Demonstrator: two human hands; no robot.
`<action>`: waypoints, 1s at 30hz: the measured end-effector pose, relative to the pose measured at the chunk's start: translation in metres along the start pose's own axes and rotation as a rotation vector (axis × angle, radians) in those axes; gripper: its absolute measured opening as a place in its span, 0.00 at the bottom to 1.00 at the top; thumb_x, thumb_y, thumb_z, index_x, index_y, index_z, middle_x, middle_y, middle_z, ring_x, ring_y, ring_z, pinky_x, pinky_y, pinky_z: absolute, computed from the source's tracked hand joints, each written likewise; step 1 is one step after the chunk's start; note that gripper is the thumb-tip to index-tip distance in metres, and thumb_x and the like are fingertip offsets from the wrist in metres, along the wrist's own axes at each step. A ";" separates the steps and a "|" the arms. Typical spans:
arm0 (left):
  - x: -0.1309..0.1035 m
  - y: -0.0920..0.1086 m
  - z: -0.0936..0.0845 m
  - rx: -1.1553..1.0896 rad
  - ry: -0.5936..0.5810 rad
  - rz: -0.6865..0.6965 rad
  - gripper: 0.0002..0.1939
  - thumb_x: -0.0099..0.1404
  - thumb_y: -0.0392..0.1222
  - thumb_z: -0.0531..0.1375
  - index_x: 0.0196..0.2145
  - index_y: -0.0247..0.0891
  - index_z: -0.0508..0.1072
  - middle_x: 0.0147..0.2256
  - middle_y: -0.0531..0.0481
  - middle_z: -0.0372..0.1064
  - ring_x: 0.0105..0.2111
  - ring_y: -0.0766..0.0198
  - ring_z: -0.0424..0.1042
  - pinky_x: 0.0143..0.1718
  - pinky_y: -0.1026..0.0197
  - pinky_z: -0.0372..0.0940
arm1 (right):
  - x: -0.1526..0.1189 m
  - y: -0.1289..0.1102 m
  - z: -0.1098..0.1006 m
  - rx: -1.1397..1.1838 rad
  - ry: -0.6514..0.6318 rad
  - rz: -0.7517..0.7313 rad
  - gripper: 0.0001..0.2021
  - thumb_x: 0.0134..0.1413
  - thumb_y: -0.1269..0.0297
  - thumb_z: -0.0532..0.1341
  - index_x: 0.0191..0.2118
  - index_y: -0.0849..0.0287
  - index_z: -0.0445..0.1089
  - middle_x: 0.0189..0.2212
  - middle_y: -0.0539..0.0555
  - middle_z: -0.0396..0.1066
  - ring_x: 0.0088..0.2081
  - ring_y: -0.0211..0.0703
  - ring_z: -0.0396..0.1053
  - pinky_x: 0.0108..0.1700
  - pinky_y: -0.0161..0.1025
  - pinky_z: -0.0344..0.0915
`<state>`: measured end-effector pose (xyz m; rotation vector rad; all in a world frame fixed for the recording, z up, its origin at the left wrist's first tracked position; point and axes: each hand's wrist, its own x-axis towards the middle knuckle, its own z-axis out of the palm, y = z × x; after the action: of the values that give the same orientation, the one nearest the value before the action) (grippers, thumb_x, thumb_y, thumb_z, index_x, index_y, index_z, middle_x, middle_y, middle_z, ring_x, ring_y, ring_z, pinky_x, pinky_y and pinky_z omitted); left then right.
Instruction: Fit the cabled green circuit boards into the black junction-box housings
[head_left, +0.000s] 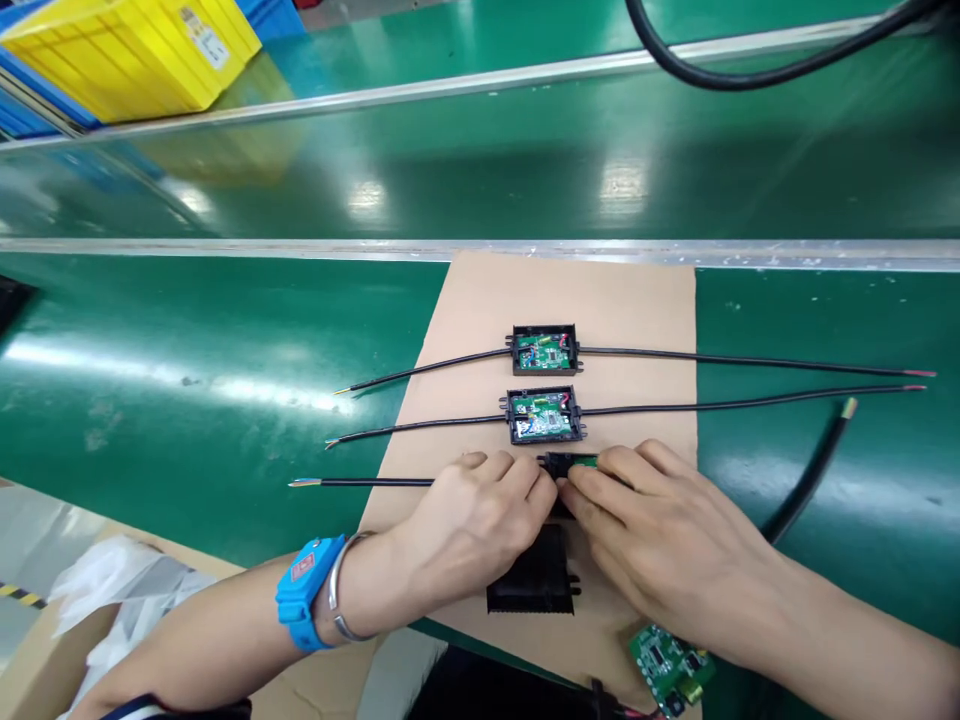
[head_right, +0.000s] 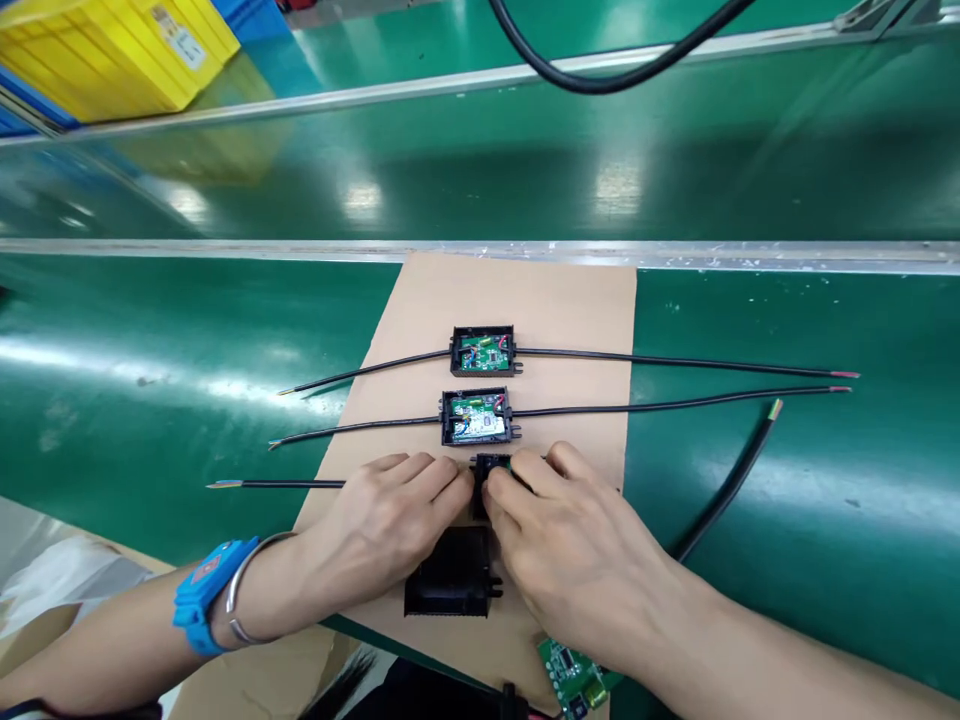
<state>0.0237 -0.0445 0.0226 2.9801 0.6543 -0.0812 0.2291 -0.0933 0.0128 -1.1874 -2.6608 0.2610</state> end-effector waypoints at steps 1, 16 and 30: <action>0.002 0.000 0.001 0.007 0.011 -0.001 0.06 0.64 0.29 0.51 0.37 0.36 0.65 0.31 0.49 0.64 0.28 0.60 0.64 0.26 0.57 0.63 | 0.002 0.000 -0.001 -0.012 -0.008 -0.015 0.04 0.54 0.72 0.58 0.31 0.62 0.70 0.31 0.53 0.65 0.36 0.46 0.58 0.35 0.46 0.49; 0.013 0.006 -0.015 -0.401 -0.002 -0.192 0.11 0.65 0.41 0.58 0.44 0.35 0.69 0.42 0.45 0.61 0.40 0.58 0.64 0.42 0.55 0.67 | -0.023 0.019 -0.022 0.044 0.003 0.232 0.20 0.57 0.64 0.56 0.55 0.64 0.63 0.48 0.62 0.66 0.50 0.52 0.63 0.51 0.50 0.63; 0.029 0.001 -0.013 -0.420 -0.134 -0.262 0.12 0.61 0.42 0.61 0.41 0.33 0.67 0.43 0.45 0.57 0.37 0.58 0.65 0.35 0.56 0.67 | -0.009 0.036 -0.018 0.228 -0.107 0.231 0.15 0.58 0.68 0.58 0.51 0.59 0.65 0.39 0.55 0.64 0.35 0.41 0.67 0.35 0.39 0.67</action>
<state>0.0513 -0.0324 0.0332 2.4553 0.9123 -0.1403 0.2651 -0.0753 0.0198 -1.4375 -2.4938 0.6646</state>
